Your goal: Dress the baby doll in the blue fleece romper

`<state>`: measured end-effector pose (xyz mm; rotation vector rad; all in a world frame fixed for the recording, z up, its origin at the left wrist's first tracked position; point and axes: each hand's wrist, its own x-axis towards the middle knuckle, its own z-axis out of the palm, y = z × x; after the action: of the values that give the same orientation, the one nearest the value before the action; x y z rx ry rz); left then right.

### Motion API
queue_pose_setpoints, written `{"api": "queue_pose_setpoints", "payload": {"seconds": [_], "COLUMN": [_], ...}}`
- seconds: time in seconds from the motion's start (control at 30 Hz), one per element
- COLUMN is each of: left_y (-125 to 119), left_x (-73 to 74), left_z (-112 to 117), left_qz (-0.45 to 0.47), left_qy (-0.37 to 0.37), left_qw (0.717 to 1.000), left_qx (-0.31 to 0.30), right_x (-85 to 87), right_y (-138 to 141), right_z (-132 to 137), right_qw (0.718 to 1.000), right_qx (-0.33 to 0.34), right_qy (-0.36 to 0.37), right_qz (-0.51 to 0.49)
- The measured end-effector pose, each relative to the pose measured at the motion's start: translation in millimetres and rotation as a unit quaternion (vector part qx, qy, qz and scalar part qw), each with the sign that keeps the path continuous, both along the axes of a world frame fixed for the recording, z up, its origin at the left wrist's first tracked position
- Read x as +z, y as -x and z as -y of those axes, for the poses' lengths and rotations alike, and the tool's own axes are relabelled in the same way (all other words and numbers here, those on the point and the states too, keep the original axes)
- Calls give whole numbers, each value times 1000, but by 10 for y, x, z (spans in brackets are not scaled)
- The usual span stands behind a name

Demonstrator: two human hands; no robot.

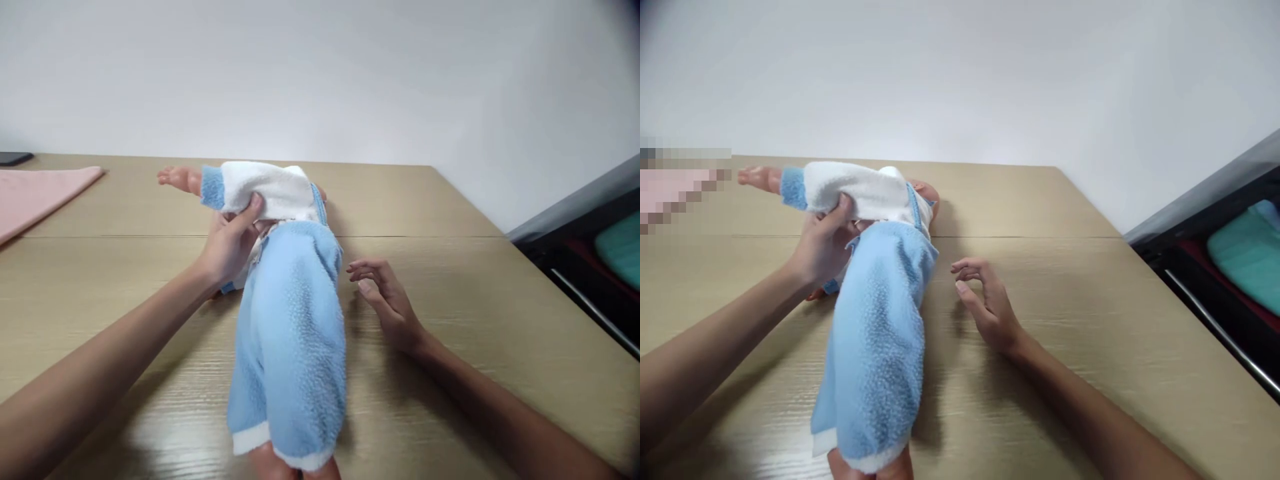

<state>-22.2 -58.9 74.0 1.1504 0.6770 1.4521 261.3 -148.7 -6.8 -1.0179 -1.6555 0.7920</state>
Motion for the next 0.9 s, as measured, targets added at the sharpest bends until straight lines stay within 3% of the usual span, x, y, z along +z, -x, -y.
{"api": "queue_pose_setpoints", "payload": {"seconds": [0.1, 0.3, 0.37, 0.47, 0.67, 0.83, 0.9], "left_y": [95, 298, 360, 462, 674, 703, 669], "left_x": [-38, -114, -129, -157, -243, -254, -214], "left_z": [46, 73, 60, 20, -52, 3, 52], "left_qz": [-6, -47, -62, -90, -114, -108, -113], "left_qy": [32, 63, 83, 72, 58, 107, 98], "left_qw": [999, 996, 992, 987, 985, 975, 978], "left_qx": [40, 41, 68, 110, 116, 160, 148], "right_x": [21, 77, 80, 80, 94, 109, 132], "right_y": [9, 17, 23, 33, 31, 118, 225], "right_z": [11, 44, 45, 40, 29, 46, 51], "right_qw": [999, 993, 991, 990, 989, 990, 992], "right_qx": [-6, 1, 1, 0, 2, -2, -5], "right_qy": [-20, -57, -66, -69, -72, -69, -67], "right_qz": [29, 102, 114, 122, 132, 123, 106]}}
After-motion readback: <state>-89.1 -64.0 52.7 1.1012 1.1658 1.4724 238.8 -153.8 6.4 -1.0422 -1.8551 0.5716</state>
